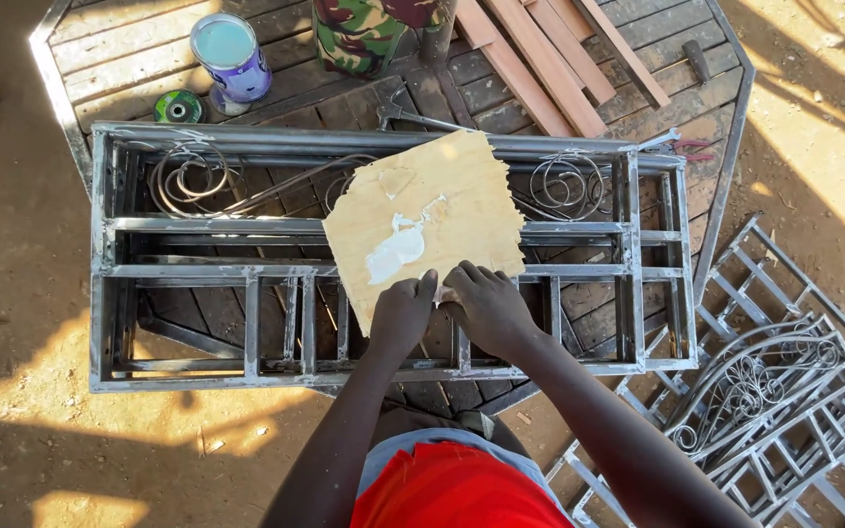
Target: Applying metal filler paste to the joints and welds of a metal frame using a small applicator tool to smooth the surface.
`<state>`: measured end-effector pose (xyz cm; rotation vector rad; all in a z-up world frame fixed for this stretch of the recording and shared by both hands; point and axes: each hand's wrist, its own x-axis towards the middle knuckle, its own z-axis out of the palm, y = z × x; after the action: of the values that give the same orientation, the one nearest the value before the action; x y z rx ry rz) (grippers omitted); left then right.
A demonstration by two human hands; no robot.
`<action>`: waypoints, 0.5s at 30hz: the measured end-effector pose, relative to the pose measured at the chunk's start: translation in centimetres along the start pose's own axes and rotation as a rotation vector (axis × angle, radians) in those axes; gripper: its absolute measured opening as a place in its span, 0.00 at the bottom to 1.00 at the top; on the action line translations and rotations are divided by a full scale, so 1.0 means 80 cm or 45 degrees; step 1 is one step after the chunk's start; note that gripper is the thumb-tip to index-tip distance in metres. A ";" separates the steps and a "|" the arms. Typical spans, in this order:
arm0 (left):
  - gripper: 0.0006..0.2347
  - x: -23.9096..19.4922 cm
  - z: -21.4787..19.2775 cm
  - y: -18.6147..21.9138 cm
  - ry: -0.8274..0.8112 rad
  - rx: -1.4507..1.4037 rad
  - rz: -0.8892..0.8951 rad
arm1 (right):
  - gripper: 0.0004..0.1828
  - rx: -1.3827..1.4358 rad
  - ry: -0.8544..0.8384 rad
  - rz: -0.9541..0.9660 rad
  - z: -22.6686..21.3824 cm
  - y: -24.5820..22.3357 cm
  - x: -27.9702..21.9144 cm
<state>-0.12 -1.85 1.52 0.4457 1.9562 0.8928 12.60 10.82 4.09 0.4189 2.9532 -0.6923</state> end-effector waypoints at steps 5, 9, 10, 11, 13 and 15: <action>0.15 -0.057 -0.032 0.057 -0.119 -0.199 0.135 | 0.16 0.068 -0.009 0.131 -0.020 -0.008 -0.001; 0.15 -0.039 -0.021 0.036 -0.134 -0.230 0.185 | 0.15 0.038 -0.002 0.208 -0.024 -0.009 -0.002; 0.15 -0.029 -0.012 0.023 -0.135 -0.236 0.182 | 0.15 0.035 -0.008 0.209 -0.018 -0.008 0.001; 0.19 -0.019 -0.004 0.009 -0.073 -0.188 0.163 | 0.16 -0.041 -0.022 0.205 -0.013 -0.007 0.003; 0.23 0.000 0.007 -0.010 -0.008 -0.140 0.146 | 0.17 -0.118 -0.034 0.198 -0.008 -0.007 0.011; 0.23 0.012 0.018 -0.024 0.085 -0.110 0.067 | 0.20 -0.092 -0.112 0.209 -0.008 -0.008 0.012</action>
<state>0.69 -1.98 -0.89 0.4238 1.9653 1.0335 11.49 10.76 4.82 0.5999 2.8113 -0.5686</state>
